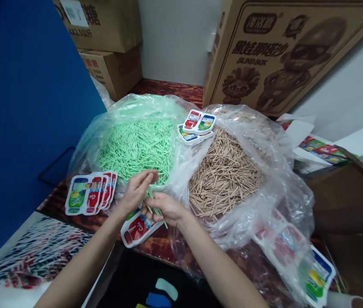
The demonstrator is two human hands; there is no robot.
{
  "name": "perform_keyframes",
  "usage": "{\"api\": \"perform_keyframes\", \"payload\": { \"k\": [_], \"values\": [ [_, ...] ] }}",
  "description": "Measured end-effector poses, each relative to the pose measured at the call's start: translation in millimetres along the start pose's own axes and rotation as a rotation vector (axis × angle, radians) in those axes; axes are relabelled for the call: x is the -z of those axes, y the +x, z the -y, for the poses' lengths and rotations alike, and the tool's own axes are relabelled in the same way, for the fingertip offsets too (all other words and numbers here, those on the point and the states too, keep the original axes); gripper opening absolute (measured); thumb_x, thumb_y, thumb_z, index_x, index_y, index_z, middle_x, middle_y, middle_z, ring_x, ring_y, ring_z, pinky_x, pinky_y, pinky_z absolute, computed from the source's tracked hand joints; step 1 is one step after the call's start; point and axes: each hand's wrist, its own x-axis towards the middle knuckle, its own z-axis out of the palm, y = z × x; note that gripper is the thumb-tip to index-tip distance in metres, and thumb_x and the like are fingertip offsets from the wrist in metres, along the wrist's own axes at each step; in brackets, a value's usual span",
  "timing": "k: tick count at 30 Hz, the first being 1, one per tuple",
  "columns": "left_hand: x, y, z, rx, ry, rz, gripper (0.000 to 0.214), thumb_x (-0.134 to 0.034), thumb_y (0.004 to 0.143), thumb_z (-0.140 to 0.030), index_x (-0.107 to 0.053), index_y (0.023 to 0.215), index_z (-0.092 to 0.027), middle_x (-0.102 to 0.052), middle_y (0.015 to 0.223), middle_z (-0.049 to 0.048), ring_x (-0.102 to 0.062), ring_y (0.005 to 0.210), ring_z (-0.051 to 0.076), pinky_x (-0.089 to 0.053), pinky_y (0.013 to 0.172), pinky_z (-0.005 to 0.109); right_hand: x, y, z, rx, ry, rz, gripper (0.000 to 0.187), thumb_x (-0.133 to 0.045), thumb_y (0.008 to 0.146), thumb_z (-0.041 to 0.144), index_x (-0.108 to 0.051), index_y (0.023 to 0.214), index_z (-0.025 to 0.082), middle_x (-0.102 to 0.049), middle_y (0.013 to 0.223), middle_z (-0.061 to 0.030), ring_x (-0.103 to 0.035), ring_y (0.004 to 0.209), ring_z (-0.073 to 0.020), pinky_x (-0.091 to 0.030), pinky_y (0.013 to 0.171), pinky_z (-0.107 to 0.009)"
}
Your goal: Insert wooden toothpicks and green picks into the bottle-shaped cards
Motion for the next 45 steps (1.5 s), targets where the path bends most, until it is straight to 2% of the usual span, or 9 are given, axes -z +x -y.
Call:
{"api": "perform_keyframes", "payload": {
  "k": [4, 9, 13, 18, 22, 32, 37, 41, 45],
  "values": [
    [-10.7, -10.5, 1.6, 0.096, -0.073, 0.155, 0.031, -0.048, 0.092, -0.036, -0.070, 0.102, -0.017, -0.070, 0.083, 0.0051, -0.066, 0.079, 0.018, -0.052, 0.075, 0.030, 4.2, -9.1, -10.1, 0.003, 0.065, 0.057, 0.032, -0.077, 0.071, 0.038, -0.055, 0.076, 0.014, -0.059, 0.063, -0.0003, -0.051, 0.047, -0.0069, -0.018, 0.035, -0.014],
    [-5.8, -28.7, 6.5, 0.102, -0.149, 0.013, 0.031, -0.046, 0.093, -0.037, -0.064, 0.111, -0.018, -0.069, 0.097, 0.0067, -0.065, 0.088, 0.019, -0.051, 0.080, 0.030, 9.3, -26.4, -22.0, 0.068, 0.161, -0.061, 0.027, -0.075, 0.074, 0.032, -0.056, 0.081, 0.014, -0.056, 0.066, 0.0004, -0.048, 0.051, -0.0057, -0.023, 0.039, -0.014],
    [11.2, -39.8, 14.6, -0.031, 0.242, -0.095, 0.020, -0.049, 0.092, -0.026, -0.067, 0.099, -0.020, -0.067, 0.094, 0.0053, -0.062, 0.089, 0.019, -0.048, 0.081, 0.032, 10.7, -36.1, -34.0, 0.205, 0.220, -0.176, 0.026, -0.072, 0.077, 0.036, -0.055, 0.082, 0.017, -0.055, 0.068, 0.0018, -0.053, 0.058, -0.0098, -0.043, 0.055, -0.023],
    [21.9, -31.2, 22.3, -0.252, 0.803, 0.144, 0.028, -0.044, 0.089, -0.009, -0.067, 0.102, -0.019, -0.061, 0.095, 0.0082, -0.056, 0.091, 0.022, -0.047, 0.078, 0.034, 6.3, -46.0, -53.3, 0.604, -0.340, -0.527, 0.015, -0.052, 0.092, 0.034, -0.057, 0.089, 0.020, -0.059, 0.086, -0.0025, -0.057, 0.085, -0.0172, -0.043, 0.084, -0.032],
    [15.3, -16.2, 26.8, -0.302, 1.024, 0.254, 0.024, -0.046, 0.087, -0.009, -0.067, 0.094, -0.020, -0.058, 0.091, 0.0087, -0.053, 0.086, 0.023, -0.045, 0.073, 0.035, 8.9, -49.7, -77.9, 0.628, -0.662, -0.616, 0.014, -0.045, 0.095, 0.030, -0.054, 0.091, 0.020, -0.057, 0.085, -0.0020, -0.055, 0.084, -0.0173, -0.042, 0.081, -0.030],
    [21.4, 6.7, 16.3, -0.215, 1.024, 0.156, 0.022, -0.044, 0.092, -0.021, -0.065, 0.086, -0.021, -0.059, 0.088, 0.0053, -0.058, 0.078, 0.019, -0.042, 0.063, 0.029, 9.4, -55.2, -82.6, 0.630, -0.653, -0.613, 0.013, -0.048, 0.093, 0.028, -0.058, 0.094, 0.021, -0.060, 0.092, -0.0024, -0.057, 0.092, -0.0178, -0.042, 0.085, -0.028],
    [19.4, 19.0, 13.4, -0.215, 0.977, 0.071, 0.032, -0.046, 0.089, -0.013, -0.059, 0.118, -0.019, -0.063, 0.110, 0.0097, -0.062, 0.098, 0.024, -0.049, 0.076, 0.032, 12.6, -54.5, -86.4, 0.643, -0.697, -0.604, 0.014, -0.046, 0.094, 0.027, -0.059, 0.093, 0.021, -0.060, 0.090, -0.0022, -0.057, 0.090, -0.0175, -0.042, 0.083, -0.028],
    [18.7, 9.9, 11.1, -0.240, 0.926, 0.088, 0.053, -0.043, 0.085, -0.004, -0.044, 0.136, -0.018, -0.053, 0.134, 0.0128, -0.055, 0.117, 0.026, -0.048, 0.090, 0.037, 16.5, -54.1, -92.0, 0.624, -0.711, -0.588, 0.018, -0.044, 0.095, 0.026, -0.062, 0.094, 0.021, -0.062, 0.089, -0.0024, -0.058, 0.086, -0.0169, -0.043, 0.080, -0.027],
    [26.4, -19.2, 11.3, -0.233, 0.830, -0.044, 0.042, -0.044, 0.089, -0.012, -0.049, 0.131, -0.016, -0.056, 0.128, 0.0130, -0.055, 0.115, 0.025, -0.046, 0.095, 0.037, 17.7, -55.8, -93.2, 0.619, -0.701, -0.585, 0.019, -0.045, 0.095, 0.026, -0.063, 0.096, 0.021, -0.062, 0.087, -0.0022, -0.058, 0.086, -0.0170, -0.043, 0.079, -0.027]
  ]
}}
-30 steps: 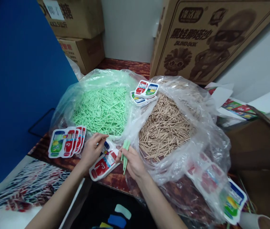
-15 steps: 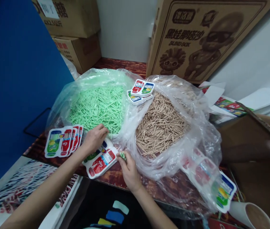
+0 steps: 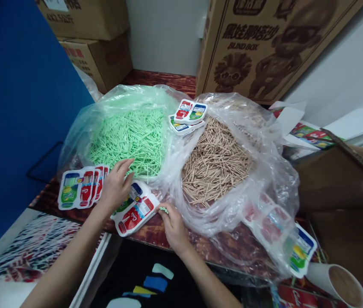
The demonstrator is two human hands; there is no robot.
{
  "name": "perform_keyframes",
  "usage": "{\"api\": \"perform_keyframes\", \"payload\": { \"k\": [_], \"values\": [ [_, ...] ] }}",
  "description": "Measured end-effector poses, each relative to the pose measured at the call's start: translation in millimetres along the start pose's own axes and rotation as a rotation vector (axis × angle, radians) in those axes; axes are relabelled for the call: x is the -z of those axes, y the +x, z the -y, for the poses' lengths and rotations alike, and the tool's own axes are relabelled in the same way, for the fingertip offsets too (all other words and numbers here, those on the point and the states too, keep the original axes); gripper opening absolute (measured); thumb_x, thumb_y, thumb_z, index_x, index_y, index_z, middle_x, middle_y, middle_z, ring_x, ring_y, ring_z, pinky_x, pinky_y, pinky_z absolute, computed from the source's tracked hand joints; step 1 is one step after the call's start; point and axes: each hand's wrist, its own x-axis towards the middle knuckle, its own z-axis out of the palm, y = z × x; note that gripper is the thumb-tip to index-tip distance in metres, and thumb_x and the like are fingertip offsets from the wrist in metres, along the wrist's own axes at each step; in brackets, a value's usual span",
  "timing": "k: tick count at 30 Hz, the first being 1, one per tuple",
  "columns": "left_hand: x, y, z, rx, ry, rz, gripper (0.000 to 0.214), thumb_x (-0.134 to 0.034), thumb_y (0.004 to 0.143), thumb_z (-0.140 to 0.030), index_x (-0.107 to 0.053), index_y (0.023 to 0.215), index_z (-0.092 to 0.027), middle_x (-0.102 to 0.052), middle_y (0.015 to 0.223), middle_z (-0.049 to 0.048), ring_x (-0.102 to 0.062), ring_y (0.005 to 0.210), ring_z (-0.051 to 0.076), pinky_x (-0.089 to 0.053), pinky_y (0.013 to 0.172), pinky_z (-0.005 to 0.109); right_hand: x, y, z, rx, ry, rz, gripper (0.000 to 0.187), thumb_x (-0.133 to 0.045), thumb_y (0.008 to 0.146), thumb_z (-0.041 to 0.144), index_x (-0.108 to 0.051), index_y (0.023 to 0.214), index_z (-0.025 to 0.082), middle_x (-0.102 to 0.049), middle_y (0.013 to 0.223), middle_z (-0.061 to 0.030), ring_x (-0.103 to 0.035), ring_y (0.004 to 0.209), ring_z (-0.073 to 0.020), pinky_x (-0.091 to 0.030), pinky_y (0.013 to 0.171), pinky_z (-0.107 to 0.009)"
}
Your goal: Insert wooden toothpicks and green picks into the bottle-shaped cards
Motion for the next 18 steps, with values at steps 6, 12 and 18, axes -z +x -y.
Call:
{"api": "perform_keyframes", "payload": {
  "k": [6, 12, 18],
  "values": [
    [-4.0, -56.4, 7.0, 0.073, 0.003, -0.009, 0.028, -0.046, 0.091, -0.021, -0.059, 0.116, -0.017, -0.063, 0.110, 0.0118, -0.058, 0.103, 0.026, -0.046, 0.091, 0.039, 0.5, 1.0, 5.0, -0.001, 0.026, -0.005, 0.021, -0.044, 0.095, 0.028, -0.062, 0.089, 0.019, -0.063, 0.085, -0.0026, -0.059, 0.085, -0.0172, -0.044, 0.080, -0.028],
    [-5.0, -69.1, 5.6, 0.142, 0.022, -0.020, 0.027, -0.047, 0.091, -0.026, -0.061, 0.112, -0.017, -0.063, 0.107, 0.0123, -0.056, 0.100, 0.027, -0.045, 0.089, 0.040, -0.3, 0.8, 5.6, -0.017, 0.034, -0.022, 0.020, -0.045, 0.095, 0.029, -0.061, 0.087, 0.020, -0.063, 0.085, -0.0029, -0.059, 0.084, -0.0175, -0.044, 0.078, -0.028],
    [-4.1, -28.4, 6.5, 0.089, 0.147, -0.021, 0.025, -0.045, 0.093, -0.027, -0.066, 0.100, -0.018, -0.063, 0.094, 0.0105, -0.053, 0.091, 0.026, -0.042, 0.083, 0.038, 0.4, 1.5, 4.8, -0.026, 0.039, -0.018, 0.019, -0.046, 0.094, 0.029, -0.061, 0.088, 0.020, -0.064, 0.084, -0.0022, -0.059, 0.084, -0.0171, -0.044, 0.079, -0.027]
  ]
}}
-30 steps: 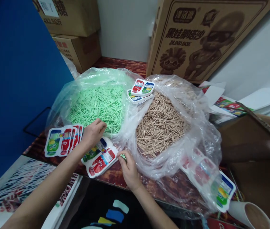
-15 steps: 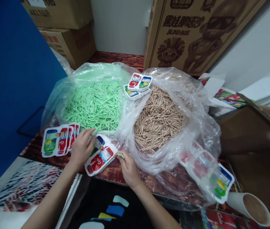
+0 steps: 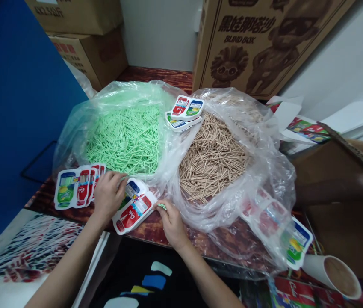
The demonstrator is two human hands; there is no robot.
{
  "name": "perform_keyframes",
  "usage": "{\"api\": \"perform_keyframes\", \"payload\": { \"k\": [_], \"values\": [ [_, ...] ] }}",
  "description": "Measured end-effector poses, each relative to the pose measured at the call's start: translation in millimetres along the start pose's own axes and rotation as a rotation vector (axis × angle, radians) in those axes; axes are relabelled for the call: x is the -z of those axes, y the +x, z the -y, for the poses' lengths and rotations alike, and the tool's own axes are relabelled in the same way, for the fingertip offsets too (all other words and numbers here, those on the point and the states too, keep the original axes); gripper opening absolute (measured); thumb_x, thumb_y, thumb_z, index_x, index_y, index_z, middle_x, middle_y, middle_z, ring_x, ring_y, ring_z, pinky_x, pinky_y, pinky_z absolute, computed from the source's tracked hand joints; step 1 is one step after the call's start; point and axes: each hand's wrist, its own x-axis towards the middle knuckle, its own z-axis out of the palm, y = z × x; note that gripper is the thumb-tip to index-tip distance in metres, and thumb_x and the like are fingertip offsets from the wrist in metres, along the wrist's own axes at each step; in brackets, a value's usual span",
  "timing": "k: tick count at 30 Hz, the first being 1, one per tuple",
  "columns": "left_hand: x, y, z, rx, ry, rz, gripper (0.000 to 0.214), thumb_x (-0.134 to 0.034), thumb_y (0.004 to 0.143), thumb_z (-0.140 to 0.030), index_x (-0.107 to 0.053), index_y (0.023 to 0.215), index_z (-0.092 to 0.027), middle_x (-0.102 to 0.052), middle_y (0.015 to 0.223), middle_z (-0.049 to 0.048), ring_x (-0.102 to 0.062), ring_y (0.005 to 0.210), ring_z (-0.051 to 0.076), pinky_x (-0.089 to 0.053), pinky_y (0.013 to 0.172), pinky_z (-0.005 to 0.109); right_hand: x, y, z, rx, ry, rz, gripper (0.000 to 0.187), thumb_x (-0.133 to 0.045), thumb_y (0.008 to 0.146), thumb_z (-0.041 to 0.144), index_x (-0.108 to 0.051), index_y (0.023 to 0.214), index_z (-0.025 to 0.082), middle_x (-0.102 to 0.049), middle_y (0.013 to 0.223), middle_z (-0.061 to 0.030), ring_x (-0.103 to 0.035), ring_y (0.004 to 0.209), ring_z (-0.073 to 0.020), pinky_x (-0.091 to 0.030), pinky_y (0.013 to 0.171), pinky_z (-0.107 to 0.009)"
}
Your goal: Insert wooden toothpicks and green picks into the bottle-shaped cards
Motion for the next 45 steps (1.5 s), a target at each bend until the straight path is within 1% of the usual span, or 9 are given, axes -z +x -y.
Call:
{"api": "perform_keyframes", "payload": {
  "k": [6, 12, 16, 18, 21, 25, 32, 40, 45],
  "values": [
    [-21.6, 44.1, 8.2, -0.082, 0.186, 0.047, 0.021, -0.048, 0.091, -0.027, -0.067, 0.087, -0.019, -0.062, 0.088, 0.0103, -0.051, 0.086, 0.028, -0.038, 0.076, 0.038, -0.9, 0.3, -2.1, -0.009, -0.005, -0.007, 0.019, -0.045, 0.094, 0.029, -0.061, 0.088, 0.020, -0.063, 0.084, -0.0023, -0.059, 0.084, -0.0171, -0.043, 0.078, -0.028],
    [-28.0, 61.6, 9.2, -0.077, 0.169, 0.028, 0.018, -0.050, 0.090, -0.028, -0.065, 0.086, -0.019, -0.062, 0.089, 0.0112, -0.052, 0.088, 0.029, -0.038, 0.078, 0.039, -1.1, 0.1, -3.5, -0.008, -0.010, -0.016, 0.020, -0.045, 0.095, 0.030, -0.061, 0.089, 0.020, -0.064, 0.083, -0.0026, -0.059, 0.083, -0.0171, -0.044, 0.077, -0.028],
    [-13.7, 41.0, 4.1, -0.068, 0.065, -0.040, 0.024, -0.048, 0.091, -0.028, -0.062, 0.107, -0.017, -0.061, 0.106, 0.0130, -0.053, 0.098, 0.028, -0.039, 0.086, 0.039, -0.3, 0.4, -1.5, 0.002, -0.014, -0.013, 0.021, -0.044, 0.095, 0.029, -0.062, 0.089, 0.020, -0.064, 0.083, -0.0026, -0.059, 0.082, -0.0168, -0.044, 0.077, -0.028],
    [-4.5, 20.7, 4.2, -0.030, 0.025, -0.086, 0.024, -0.045, 0.093, -0.028, -0.061, 0.107, -0.017, -0.061, 0.105, 0.0122, -0.053, 0.099, 0.027, -0.040, 0.086, 0.038, 0.0, 0.7, -1.3, 0.006, -0.013, -0.009, 0.021, -0.044, 0.095, 0.029, -0.061, 0.088, 0.020, -0.064, 0.084, -0.0026, -0.059, 0.083, -0.0170, -0.044, 0.078, -0.028],
    [4.9, -10.6, 8.7, -0.019, 0.008, 0.034, 0.021, -0.045, 0.093, -0.032, -0.062, 0.094, -0.019, -0.061, 0.090, 0.0090, -0.056, 0.088, 0.026, -0.043, 0.081, 0.037, 0.2, 0.9, -2.6, 0.010, -0.011, -0.005, 0.020, -0.045, 0.095, 0.030, -0.061, 0.089, 0.020, -0.064, 0.085, -0.0029, -0.060, 0.084, -0.0175, -0.044, 0.078, -0.028],
    [3.6, -33.6, 15.8, 0.032, 0.022, 0.172, 0.033, -0.057, 0.085, -0.043, -0.058, 0.106, -0.018, -0.061, 0.097, 0.0103, -0.057, 0.092, 0.029, -0.044, 0.081, 0.039, -0.3, 1.3, -4.2, 0.012, -0.009, 0.001, 0.019, -0.044, 0.095, 0.029, -0.060, 0.088, 0.020, -0.063, 0.084, -0.0027, -0.059, 0.084, -0.0174, -0.044, 0.078, -0.028],
    [-7.4, -26.9, 20.8, 0.294, -0.144, 0.099, 0.020, -0.060, 0.079, -0.039, -0.050, 0.084, -0.022, -0.057, 0.083, 0.0031, -0.059, 0.080, 0.024, -0.046, 0.070, 0.035, -1.2, 1.4, -1.7, 0.012, -0.009, -0.006, 0.019, -0.045, 0.095, 0.030, -0.060, 0.088, 0.020, -0.063, 0.084, -0.0026, -0.059, 0.084, -0.0175, -0.044, 0.079, -0.028],
    [-3.2, -14.6, 23.7, 0.124, -0.192, 0.142, 0.026, -0.049, 0.087, -0.031, -0.044, 0.063, -0.022, -0.049, 0.069, -0.0006, -0.052, 0.066, 0.017, -0.040, 0.061, 0.028, -1.6, 0.8, -4.0, -0.009, -0.006, -0.017, 0.020, -0.045, 0.095, 0.032, -0.061, 0.089, 0.020, -0.064, 0.084, -0.0024, -0.060, 0.083, -0.0175, -0.044, 0.078, -0.028],
    [-2.2, -14.2, 25.2, 0.135, -0.245, 0.060, 0.015, -0.050, 0.087, -0.030, -0.060, 0.081, -0.021, -0.058, 0.081, 0.0028, -0.059, 0.076, 0.019, -0.044, 0.067, 0.029, -1.9, 1.0, -2.5, -0.039, 0.018, -0.016, 0.020, -0.046, 0.094, 0.033, -0.061, 0.090, 0.020, -0.065, 0.082, -0.0022, -0.060, 0.081, -0.0174, -0.045, 0.077, -0.029]
  ]
}}
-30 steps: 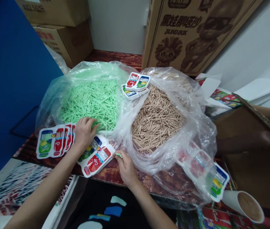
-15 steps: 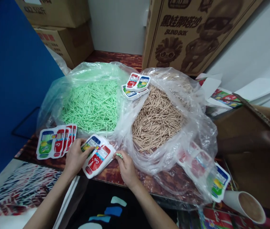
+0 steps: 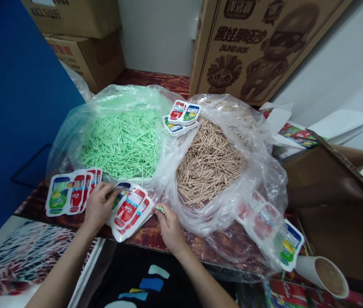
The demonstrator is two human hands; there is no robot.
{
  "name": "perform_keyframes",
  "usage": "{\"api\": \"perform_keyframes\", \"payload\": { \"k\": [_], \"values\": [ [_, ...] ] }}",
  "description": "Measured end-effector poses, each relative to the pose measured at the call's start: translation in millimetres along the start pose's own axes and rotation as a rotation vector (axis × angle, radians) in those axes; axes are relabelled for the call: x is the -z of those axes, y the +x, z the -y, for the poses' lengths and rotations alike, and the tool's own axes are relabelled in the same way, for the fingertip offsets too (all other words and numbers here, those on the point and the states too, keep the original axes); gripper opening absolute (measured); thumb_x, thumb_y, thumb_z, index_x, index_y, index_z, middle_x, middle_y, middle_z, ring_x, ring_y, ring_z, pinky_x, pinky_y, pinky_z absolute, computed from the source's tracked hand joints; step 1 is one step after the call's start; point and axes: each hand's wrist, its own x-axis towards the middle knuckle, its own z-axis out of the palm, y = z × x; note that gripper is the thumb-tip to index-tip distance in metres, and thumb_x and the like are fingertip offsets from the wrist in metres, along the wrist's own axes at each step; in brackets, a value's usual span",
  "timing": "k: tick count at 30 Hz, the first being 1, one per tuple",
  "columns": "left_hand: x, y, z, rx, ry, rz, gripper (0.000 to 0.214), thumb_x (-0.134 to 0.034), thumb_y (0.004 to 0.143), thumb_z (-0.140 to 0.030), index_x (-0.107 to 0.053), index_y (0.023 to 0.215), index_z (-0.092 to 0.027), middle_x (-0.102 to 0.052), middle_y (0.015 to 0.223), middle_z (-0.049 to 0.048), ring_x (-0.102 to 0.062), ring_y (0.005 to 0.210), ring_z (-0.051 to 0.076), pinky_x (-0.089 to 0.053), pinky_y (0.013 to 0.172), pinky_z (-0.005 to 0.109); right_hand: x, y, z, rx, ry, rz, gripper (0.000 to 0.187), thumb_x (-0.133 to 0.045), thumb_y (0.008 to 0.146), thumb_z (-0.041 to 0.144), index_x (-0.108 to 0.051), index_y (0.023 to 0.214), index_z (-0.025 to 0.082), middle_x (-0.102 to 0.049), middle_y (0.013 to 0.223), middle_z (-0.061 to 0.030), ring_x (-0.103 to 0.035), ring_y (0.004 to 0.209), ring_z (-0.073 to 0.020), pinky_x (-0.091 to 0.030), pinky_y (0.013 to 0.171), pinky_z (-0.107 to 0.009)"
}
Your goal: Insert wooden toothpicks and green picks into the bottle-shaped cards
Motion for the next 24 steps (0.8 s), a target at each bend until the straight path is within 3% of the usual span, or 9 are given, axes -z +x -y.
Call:
{"api": "perform_keyframes", "payload": {
  "k": [5, 9, 12, 18, 24],
  "values": [
    [8.9, -1.8, 2.2, 0.054, -0.039, -0.133, 0.013, -0.055, 0.085, -0.030, -0.059, 0.078, -0.020, -0.062, 0.073, 0.0009, -0.060, 0.068, 0.018, -0.045, 0.066, 0.029, 4.4, 14.3, 25.5, -0.042, 0.089, 0.047, 0.020, -0.048, 0.093, 0.036, -0.060, 0.097, 0.020, -0.063, 0.075, -0.0009, -0.058, 0.068, -0.0152, -0.047, 0.067, -0.027],
    [17.6, -2.6, 3.5, -0.036, -0.124, -0.187, 0.014, -0.055, 0.087, -0.027, -0.063, 0.078, -0.019, -0.065, 0.074, 0.0011, -0.061, 0.067, 0.016, -0.046, 0.065, 0.027, 9.4, 35.3, 49.5, 0.032, 0.050, 0.089, 0.021, -0.049, 0.093, 0.035, -0.062, 0.098, 0.019, -0.063, 0.076, -0.0008, -0.059, 0.068, -0.0140, -0.047, 0.067, -0.027],
    [20.6, -3.2, 4.9, -0.001, -0.261, -0.236, 0.013, -0.057, 0.086, -0.027, -0.066, 0.082, -0.019, -0.068, 0.081, 0.0025, -0.063, 0.074, 0.016, -0.049, 0.072, 0.027, 10.9, 51.8, 58.1, 0.095, 0.030, 0.104, 0.020, -0.048, 0.093, 0.033, -0.061, 0.098, 0.019, -0.064, 0.077, -0.0007, -0.060, 0.070, -0.0140, -0.048, 0.068, -0.026],
    [17.9, -9.5, -3.0, 0.212, -0.554, -0.209, 0.016, -0.063, 0.081, -0.032, -0.069, 0.079, -0.018, -0.069, 0.083, 0.0034, -0.065, 0.080, 0.018, -0.051, 0.075, 0.027, 10.3, 93.6, 65.5, 0.121, 0.014, 0.040, 0.019, -0.049, 0.091, 0.032, -0.054, 0.104, 0.020, -0.062, 0.072, 0.0022, -0.053, 0.060, -0.0117, -0.044, 0.063, -0.025],
    [14.6, -13.5, -20.3, 0.210, -0.701, -0.141, 0.014, -0.064, 0.080, -0.030, -0.070, 0.075, -0.018, -0.068, 0.080, 0.0024, -0.064, 0.077, 0.017, -0.051, 0.071, 0.024, 6.4, 110.6, 71.8, 0.185, 0.021, 0.069, 0.012, -0.050, 0.090, 0.030, -0.054, 0.096, 0.021, -0.062, 0.073, 0.0017, -0.053, 0.061, -0.0115, -0.043, 0.066, -0.026]
  ]
}}
